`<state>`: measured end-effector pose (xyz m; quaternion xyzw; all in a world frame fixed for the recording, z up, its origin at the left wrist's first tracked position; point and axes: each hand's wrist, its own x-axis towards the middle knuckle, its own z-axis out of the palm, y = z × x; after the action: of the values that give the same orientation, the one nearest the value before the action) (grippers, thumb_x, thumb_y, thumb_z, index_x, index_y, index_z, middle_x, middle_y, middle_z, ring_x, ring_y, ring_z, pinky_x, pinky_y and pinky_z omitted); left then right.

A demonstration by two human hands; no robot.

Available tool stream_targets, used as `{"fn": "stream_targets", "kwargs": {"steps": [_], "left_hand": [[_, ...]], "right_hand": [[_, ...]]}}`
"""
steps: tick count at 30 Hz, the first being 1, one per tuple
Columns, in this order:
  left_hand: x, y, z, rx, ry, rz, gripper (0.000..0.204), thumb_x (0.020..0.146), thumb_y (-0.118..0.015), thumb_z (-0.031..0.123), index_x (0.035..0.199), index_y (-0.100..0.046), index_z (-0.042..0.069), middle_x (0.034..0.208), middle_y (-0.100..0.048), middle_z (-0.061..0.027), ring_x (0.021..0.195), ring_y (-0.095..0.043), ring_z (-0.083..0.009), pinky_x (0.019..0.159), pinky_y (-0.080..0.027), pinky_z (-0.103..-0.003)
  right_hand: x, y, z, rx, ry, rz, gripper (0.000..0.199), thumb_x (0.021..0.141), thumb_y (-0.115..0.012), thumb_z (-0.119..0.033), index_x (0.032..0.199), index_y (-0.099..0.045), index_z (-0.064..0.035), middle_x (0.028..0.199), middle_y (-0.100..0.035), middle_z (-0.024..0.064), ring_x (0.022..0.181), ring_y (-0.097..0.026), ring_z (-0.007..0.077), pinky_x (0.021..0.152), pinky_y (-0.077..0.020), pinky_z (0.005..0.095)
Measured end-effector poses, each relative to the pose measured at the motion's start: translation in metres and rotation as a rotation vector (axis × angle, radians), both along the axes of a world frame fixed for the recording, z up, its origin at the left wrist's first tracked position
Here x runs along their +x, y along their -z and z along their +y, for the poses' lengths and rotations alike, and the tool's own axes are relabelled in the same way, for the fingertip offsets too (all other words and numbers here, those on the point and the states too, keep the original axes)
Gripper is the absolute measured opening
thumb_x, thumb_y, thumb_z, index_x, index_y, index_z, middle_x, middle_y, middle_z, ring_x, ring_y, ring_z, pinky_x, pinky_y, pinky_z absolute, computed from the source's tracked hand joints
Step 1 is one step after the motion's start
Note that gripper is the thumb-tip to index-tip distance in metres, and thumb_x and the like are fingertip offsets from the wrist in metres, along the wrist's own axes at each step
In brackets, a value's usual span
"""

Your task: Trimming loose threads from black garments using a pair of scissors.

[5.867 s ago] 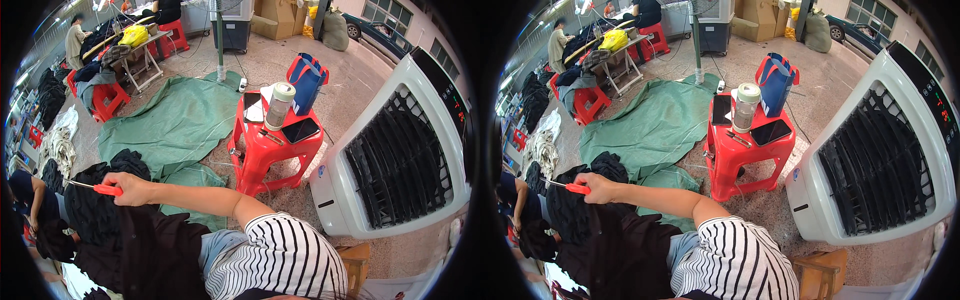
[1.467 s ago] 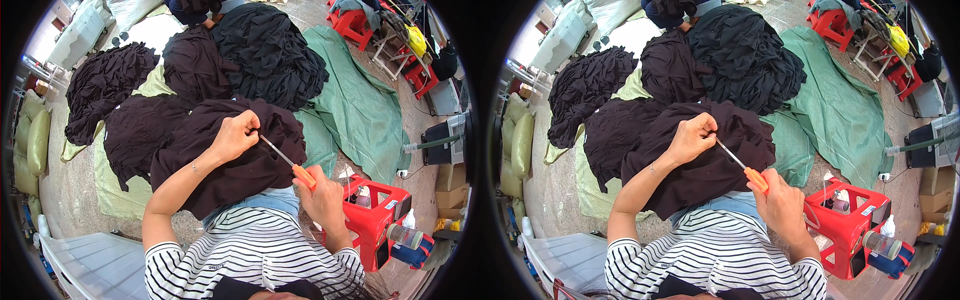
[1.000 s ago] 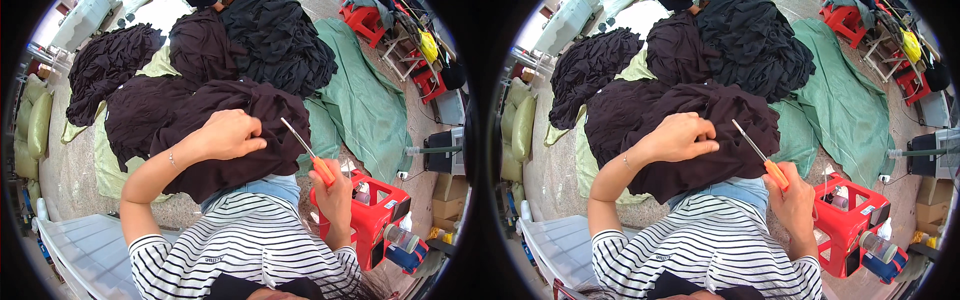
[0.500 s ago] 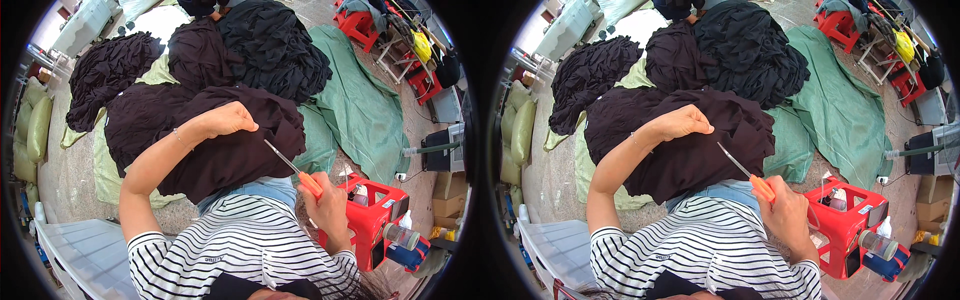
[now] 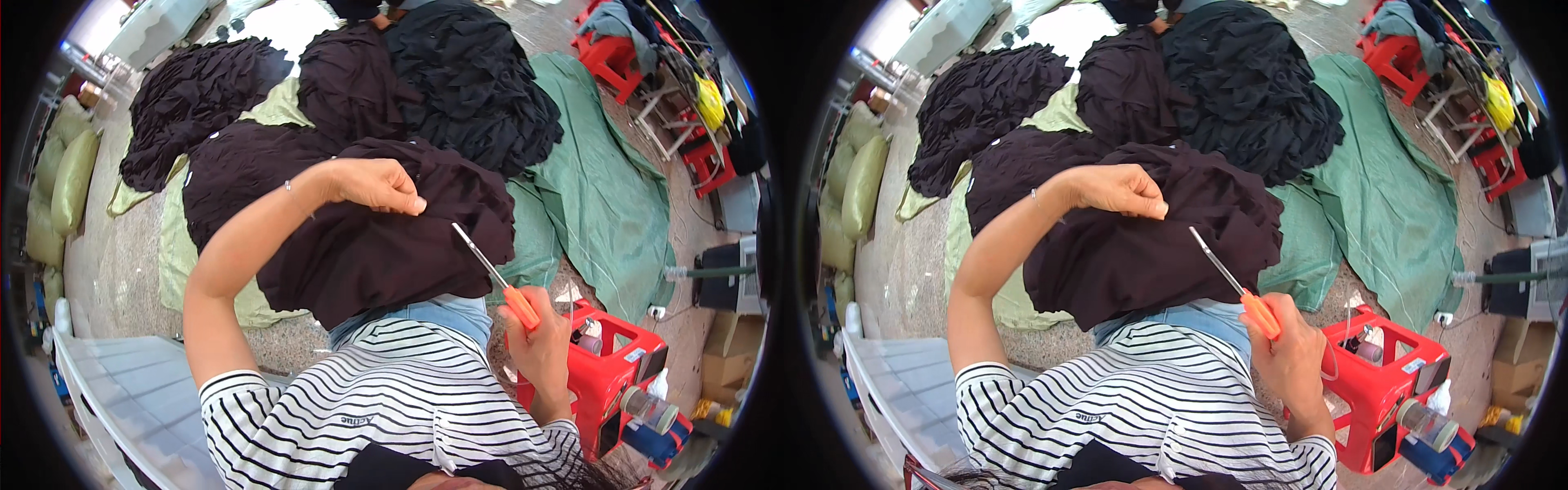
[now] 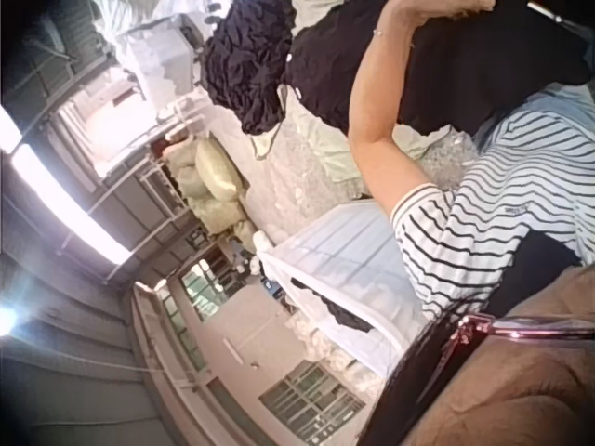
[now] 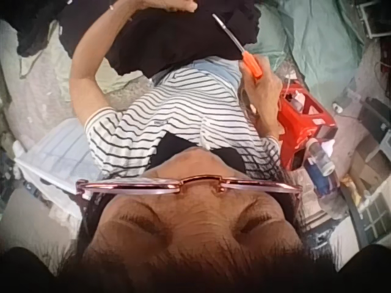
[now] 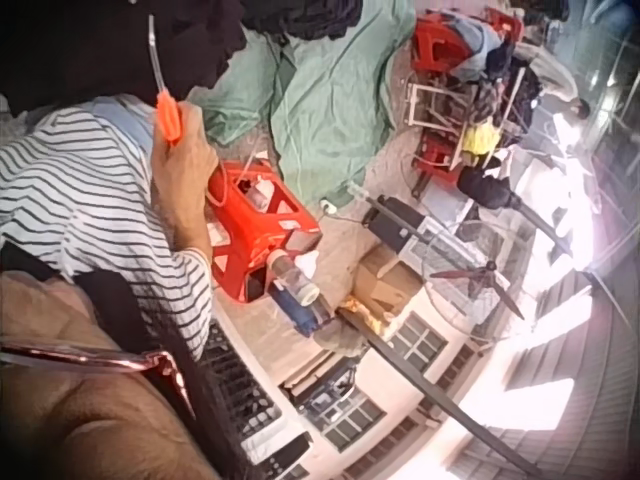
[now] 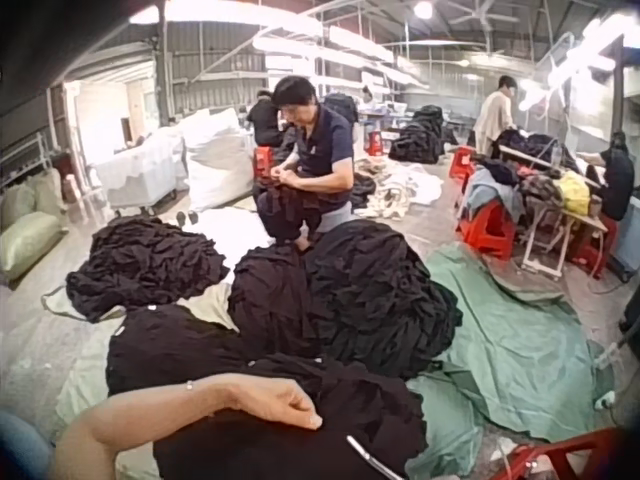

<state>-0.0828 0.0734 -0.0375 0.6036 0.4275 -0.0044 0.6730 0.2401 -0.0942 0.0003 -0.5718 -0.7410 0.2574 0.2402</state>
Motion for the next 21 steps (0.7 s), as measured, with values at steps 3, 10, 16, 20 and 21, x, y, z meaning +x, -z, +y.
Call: {"fn": "stream_targets", "kwargs": {"steps": [3, 10, 16, 20, 21], "left_hand": [[-0.011, -0.024, -0.005, 0.125, 0.181, 0.043, 0.026, 0.092, -0.072, 0.025, 0.09, -0.071, 0.0, 0.079, -0.067, 0.0018, 0.075, -0.059, -0.0065, 0.073, -0.049, -0.023], [-0.008, -0.038, 0.003, 0.021, 0.094, 0.231, 0.015, 0.085, -0.072, 0.016, 0.088, -0.07, 0.002, 0.075, -0.066, -0.0001, 0.07, -0.061, -0.009, 0.067, -0.05, -0.024], [-0.015, -0.02, -0.002, 0.25, 0.305, 0.208, 0.014, 0.08, -0.075, 0.016, 0.076, -0.07, 0.003, 0.069, -0.064, -0.0009, 0.066, -0.058, -0.0099, 0.058, -0.047, -0.026], [-0.007, -0.029, 0.007, 0.123, -0.04, 0.127, 0.013, 0.074, -0.072, 0.011, 0.067, -0.067, 0.001, 0.064, -0.061, -0.0019, 0.057, -0.054, -0.0092, 0.052, -0.043, -0.025], [-0.005, -0.034, 0.009, 0.127, -0.035, 0.126, 0.013, 0.074, -0.072, 0.011, 0.067, -0.067, 0.001, 0.064, -0.061, -0.0019, 0.057, -0.054, -0.0092, 0.052, -0.043, -0.025]], "right_hand": [[-0.007, -0.001, 0.002, 0.009, -0.06, -0.026, 0.028, 0.086, -0.076, -0.019, 0.104, -0.059, -0.0052, 0.084, -0.068, 0.0158, 0.068, -0.066, 0.0372, 0.056, -0.0498, 0.0419], [-0.032, -0.005, 0.01, 0.031, -0.201, -0.037, 0.028, 0.087, -0.075, -0.02, 0.104, -0.06, -0.0052, 0.083, -0.068, 0.0139, 0.069, -0.067, 0.0365, 0.059, -0.0505, 0.0416], [-0.035, -0.004, 0.013, 0.046, -0.213, -0.056, 0.028, 0.087, -0.075, -0.022, 0.103, -0.06, -0.0051, 0.083, -0.068, 0.0137, 0.068, -0.066, 0.0364, 0.057, -0.0497, 0.0417], [-0.036, -0.004, 0.012, 0.076, -0.191, -0.079, 0.028, 0.087, -0.076, -0.022, 0.103, -0.06, -0.0052, 0.081, -0.068, 0.0135, 0.066, -0.066, 0.0362, 0.055, -0.0486, 0.0421], [-0.036, -0.004, 0.014, 0.085, -0.188, -0.08, 0.028, 0.087, -0.076, -0.022, 0.102, -0.059, -0.0052, 0.081, -0.068, 0.0136, 0.066, -0.066, 0.0361, 0.055, -0.0483, 0.0422]]}}
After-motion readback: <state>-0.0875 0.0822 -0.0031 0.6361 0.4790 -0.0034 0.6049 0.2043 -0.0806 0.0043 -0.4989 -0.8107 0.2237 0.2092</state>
